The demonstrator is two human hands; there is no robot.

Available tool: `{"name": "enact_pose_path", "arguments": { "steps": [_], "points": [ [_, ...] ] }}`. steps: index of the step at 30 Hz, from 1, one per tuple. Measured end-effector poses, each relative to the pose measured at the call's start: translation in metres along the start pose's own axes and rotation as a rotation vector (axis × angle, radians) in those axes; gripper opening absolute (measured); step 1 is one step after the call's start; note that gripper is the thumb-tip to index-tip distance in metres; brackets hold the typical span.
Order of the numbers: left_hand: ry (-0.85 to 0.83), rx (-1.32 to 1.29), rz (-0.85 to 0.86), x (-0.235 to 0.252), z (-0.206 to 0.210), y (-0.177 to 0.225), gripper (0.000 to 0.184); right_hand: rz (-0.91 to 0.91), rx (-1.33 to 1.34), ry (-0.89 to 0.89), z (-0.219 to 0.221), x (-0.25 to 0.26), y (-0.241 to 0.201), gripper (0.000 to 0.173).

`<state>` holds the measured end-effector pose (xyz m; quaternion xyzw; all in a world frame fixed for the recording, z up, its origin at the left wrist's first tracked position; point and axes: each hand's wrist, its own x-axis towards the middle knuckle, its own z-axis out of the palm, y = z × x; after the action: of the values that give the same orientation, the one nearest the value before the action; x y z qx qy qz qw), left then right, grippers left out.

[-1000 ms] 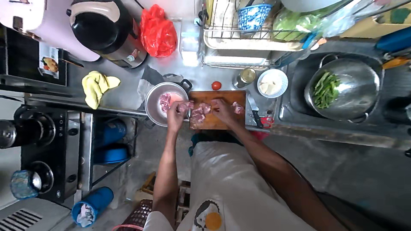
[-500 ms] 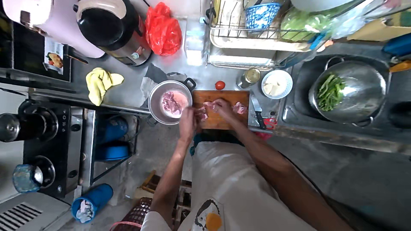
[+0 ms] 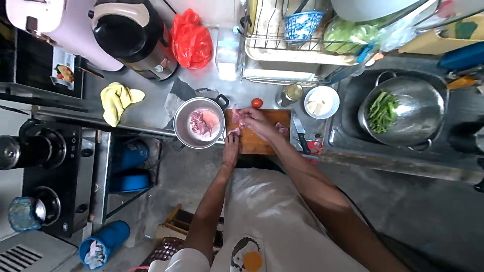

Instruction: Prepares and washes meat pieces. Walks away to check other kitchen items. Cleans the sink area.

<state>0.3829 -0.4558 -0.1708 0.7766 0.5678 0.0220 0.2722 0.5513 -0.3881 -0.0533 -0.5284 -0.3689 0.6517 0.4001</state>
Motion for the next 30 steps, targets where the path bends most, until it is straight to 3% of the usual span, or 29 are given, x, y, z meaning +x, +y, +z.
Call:
{"name": "enact_pose_path", "arguments": {
  "steps": [4,6,8,10,13,16,18,21,30],
  "points": [
    [0.142,-0.376,0.003,-0.004,-0.012,-0.01,0.028,-0.032,-0.15,-0.168,0.031,0.007,-0.033,0.04],
    [0.112,-0.671,-0.155,-0.008,-0.022,-0.011,0.032,-0.059,-0.392,-0.072,0.037,0.004,-0.047,0.047],
    [0.039,-0.997,-0.316,-0.008,-0.031,-0.011,0.032,-0.099,-0.475,0.079,0.033,0.004,-0.05,0.038],
    [-0.008,-1.258,-0.376,-0.008,-0.033,-0.012,0.03,-0.098,-0.459,0.135,0.015,0.007,-0.035,0.033],
    [-0.087,-1.503,-0.329,-0.007,-0.037,-0.01,0.032,-0.055,-0.467,0.098,-0.019,-0.018,0.017,0.038],
    [-0.163,-1.634,-0.256,-0.005,-0.047,0.001,0.041,0.221,-0.273,-0.001,-0.024,-0.037,0.028,0.048],
    [-0.228,-1.677,-0.213,-0.004,-0.052,0.007,0.042,0.324,-0.061,-0.063,-0.025,-0.044,0.037,0.05],
    [-0.27,-1.565,-0.187,-0.002,-0.06,0.013,0.034,0.287,0.066,-0.062,-0.03,-0.053,0.046,0.038],
    [-0.204,-0.909,-0.153,0.001,-0.09,0.025,0.057,0.109,-0.247,0.172,-0.052,-0.065,0.05,0.029]
  ]
}}
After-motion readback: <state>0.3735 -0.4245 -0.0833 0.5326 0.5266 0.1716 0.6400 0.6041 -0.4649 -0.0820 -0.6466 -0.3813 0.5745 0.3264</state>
